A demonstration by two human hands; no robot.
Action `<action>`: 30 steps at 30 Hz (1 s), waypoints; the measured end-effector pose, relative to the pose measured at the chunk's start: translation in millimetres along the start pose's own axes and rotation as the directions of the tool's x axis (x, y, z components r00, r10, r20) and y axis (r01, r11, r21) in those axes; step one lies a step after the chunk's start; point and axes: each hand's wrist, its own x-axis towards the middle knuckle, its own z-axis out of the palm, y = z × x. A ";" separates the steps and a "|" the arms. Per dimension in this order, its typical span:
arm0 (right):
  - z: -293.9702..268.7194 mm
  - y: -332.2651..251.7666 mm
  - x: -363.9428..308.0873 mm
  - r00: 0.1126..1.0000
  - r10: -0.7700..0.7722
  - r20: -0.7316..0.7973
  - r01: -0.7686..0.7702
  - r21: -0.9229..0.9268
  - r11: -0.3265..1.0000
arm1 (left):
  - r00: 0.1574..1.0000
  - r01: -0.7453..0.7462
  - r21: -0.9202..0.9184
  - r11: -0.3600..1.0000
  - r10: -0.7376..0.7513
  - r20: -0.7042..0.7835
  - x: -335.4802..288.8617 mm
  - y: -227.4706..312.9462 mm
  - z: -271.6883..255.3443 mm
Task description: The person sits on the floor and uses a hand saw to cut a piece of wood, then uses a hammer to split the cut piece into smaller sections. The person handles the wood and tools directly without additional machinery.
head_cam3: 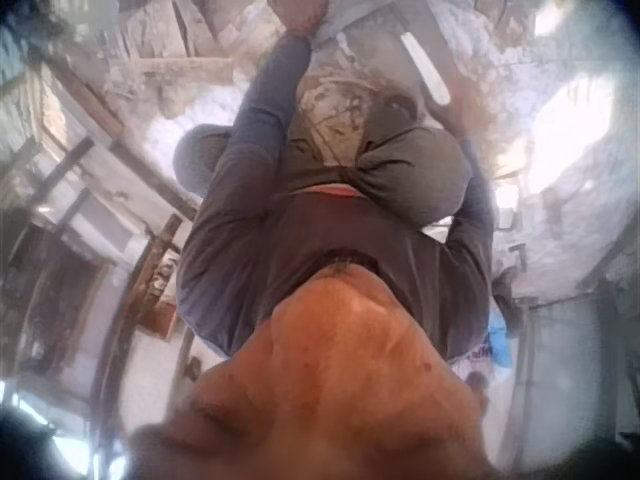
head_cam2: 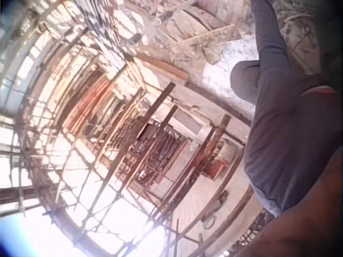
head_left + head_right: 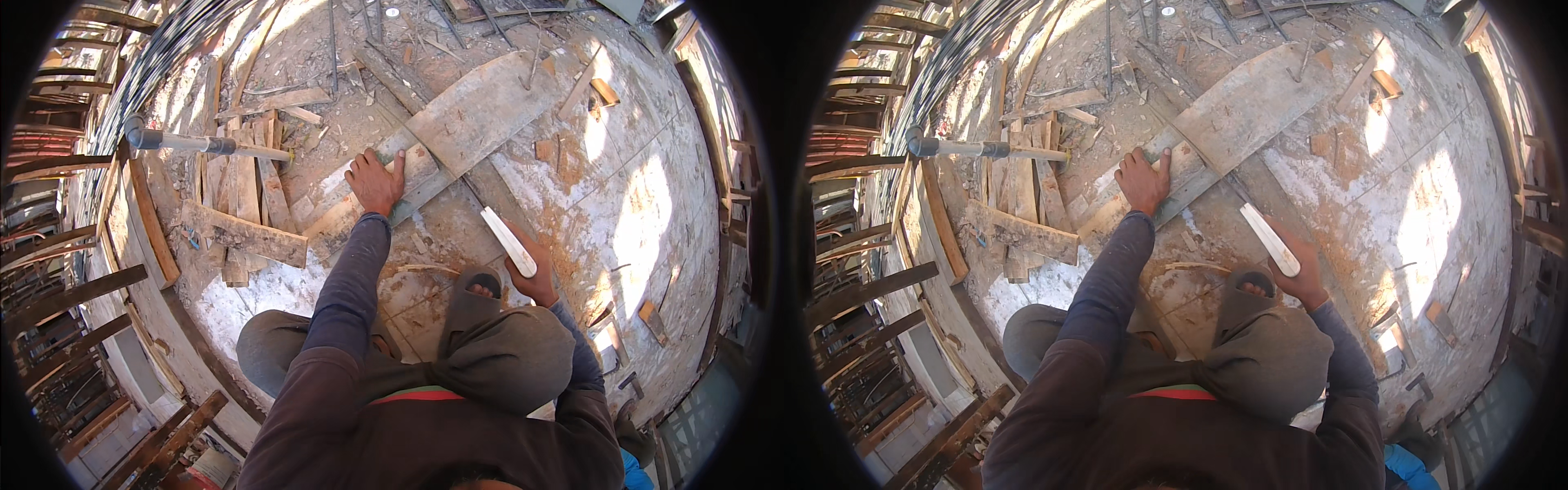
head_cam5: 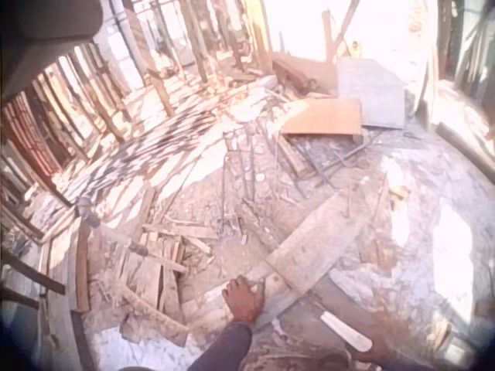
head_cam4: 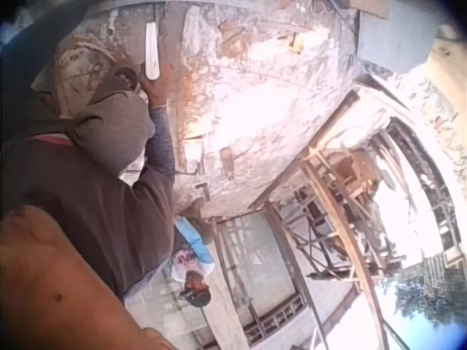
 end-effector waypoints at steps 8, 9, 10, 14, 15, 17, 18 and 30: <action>-24.8 -27.1 -56.5 0.964 0.265 0.011 -0.265 -0.001 0.964 | 1.000 -0.001 0.006 1.000 0.001 0.026 -8.3 -2.3 3.9; -0.8 -8.4 -21.4 0.989 0.146 -0.013 -0.146 -0.016 0.989 | 1.000 -0.004 0.009 1.000 0.004 0.020 -12.2 -3.9 3.3; 19.2 -9.5 26.4 0.998 0.059 -0.003 -0.058 0.026 0.998 | 1.000 -0.008 -0.011 1.000 0.008 0.012 -9.9 -3.9 3.0; 44.8 -3.6 88.2 0.992 0.115 0.044 -0.118 0.062 0.991 | 0.999 -0.018 0.002 1.000 0.018 -0.040 -3.2 -0.3 7.2; 36.6 -0.8 79.4 0.984 0.149 0.093 -0.154 0.049 0.987 | 1.000 -0.009 -0.005 1.000 0.009 -0.021 -9.8 -2.0 7.0; 6.5 -5.4 21.6 0.994 0.102 0.038 -0.103 0.029 0.994 | 1.000 0.017 -0.022 1.000 -0.017 0.003 -5.9 -6.1 3.0; -13.3 -11.4 -12.3 0.994 0.106 0.023 -0.106 0.007 0.994 | 1.000 0.026 -0.014 1.000 -0.026 0.017 -5.6 -3.4 0.1; 39.5 -4.8 68.8 0.981 0.186 0.051 -0.188 0.032 0.982 | 0.998 -0.041 -0.048 0.998 0.038 -0.059 -6.0 2.1 6.7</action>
